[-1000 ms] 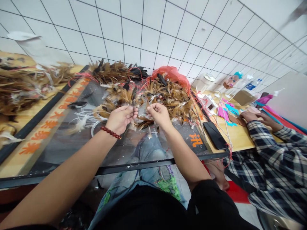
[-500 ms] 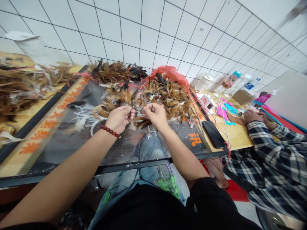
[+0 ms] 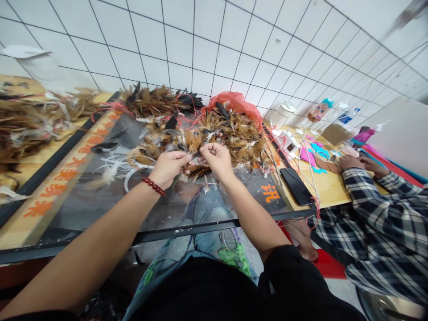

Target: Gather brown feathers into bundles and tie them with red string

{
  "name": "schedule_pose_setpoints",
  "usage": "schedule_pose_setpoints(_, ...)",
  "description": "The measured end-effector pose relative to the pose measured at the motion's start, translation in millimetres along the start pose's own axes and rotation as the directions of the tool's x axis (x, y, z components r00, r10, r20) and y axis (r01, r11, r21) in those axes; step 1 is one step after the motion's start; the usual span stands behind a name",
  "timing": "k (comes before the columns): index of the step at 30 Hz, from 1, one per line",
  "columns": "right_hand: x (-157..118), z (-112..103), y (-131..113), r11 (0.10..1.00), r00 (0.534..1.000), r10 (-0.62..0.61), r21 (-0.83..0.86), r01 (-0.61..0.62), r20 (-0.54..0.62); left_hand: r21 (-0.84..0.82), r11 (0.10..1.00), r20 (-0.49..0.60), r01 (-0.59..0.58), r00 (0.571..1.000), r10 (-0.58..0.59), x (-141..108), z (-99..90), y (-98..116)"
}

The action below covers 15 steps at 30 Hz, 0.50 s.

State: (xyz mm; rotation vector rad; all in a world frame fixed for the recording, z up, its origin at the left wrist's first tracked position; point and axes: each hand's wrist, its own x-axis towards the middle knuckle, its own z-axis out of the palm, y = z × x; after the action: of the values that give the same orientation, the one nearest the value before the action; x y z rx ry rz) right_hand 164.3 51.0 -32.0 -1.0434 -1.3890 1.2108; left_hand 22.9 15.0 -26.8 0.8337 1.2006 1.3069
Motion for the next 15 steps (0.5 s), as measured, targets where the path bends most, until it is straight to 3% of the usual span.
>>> schedule_pose_setpoints(5,1,-1,2,1.0,1.0,-0.008,-0.006,0.008,-0.003,0.01,1.0,0.047,0.022,0.999,-0.022,-2,1.8,-1)
schedule_pose_setpoints(10,-2,2,7,0.978,0.988,-0.151,-0.153,0.143,-0.037,-0.026,0.997,0.021,0.079,0.997,-0.079,-3,1.6,0)
schedule_pose_setpoints(15,-11,12,7,0.952,0.975,-0.219,-0.227,0.207,-0.029,-0.03,0.999,-0.014,0.033,0.999,-0.033,-1,2.9,-4)
